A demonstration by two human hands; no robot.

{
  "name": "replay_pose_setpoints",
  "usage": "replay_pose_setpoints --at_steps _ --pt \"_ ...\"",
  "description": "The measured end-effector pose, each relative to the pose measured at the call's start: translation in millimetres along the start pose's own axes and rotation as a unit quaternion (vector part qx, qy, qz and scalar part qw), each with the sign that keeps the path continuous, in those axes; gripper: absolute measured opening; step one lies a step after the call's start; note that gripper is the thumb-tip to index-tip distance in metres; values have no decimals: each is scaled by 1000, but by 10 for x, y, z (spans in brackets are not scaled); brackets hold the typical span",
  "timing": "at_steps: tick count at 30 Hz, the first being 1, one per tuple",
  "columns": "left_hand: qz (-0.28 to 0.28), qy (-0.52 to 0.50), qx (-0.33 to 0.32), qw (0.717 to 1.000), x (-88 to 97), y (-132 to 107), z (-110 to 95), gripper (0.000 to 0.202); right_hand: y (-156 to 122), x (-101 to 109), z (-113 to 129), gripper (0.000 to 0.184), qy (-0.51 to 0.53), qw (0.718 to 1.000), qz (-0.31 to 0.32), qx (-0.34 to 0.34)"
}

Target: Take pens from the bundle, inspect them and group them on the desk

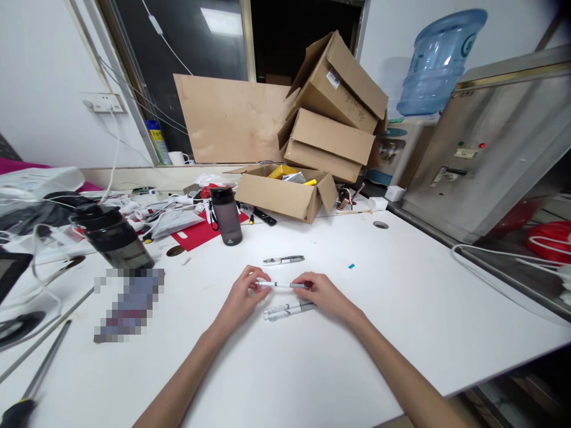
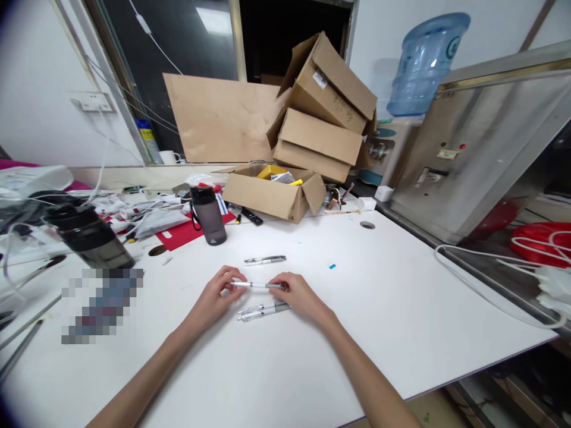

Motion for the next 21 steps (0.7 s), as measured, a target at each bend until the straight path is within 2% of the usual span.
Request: replay_pose_setpoints --at_steps 10,14,21 --pt "32 37 1 999 -44 -45 -105 25 -19 40 47 32 -47 999 -16 9" --pt "53 64 -15 996 -71 -73 -194 29 -22 26 61 33 -76 996 -11 33" --pt "52 96 -36 993 -91 -108 -235 30 -5 34 119 29 -125 987 -34 91"
Point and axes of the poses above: each hand's wrist, its own y-axis towards the middle knuckle, its own x-axis out of the back of the hand, z = x × y, the point moved 9 cm from there along y, towards the middle knuckle, and after that the axes turned 15 degrees about -z, right-handed, at the moved point
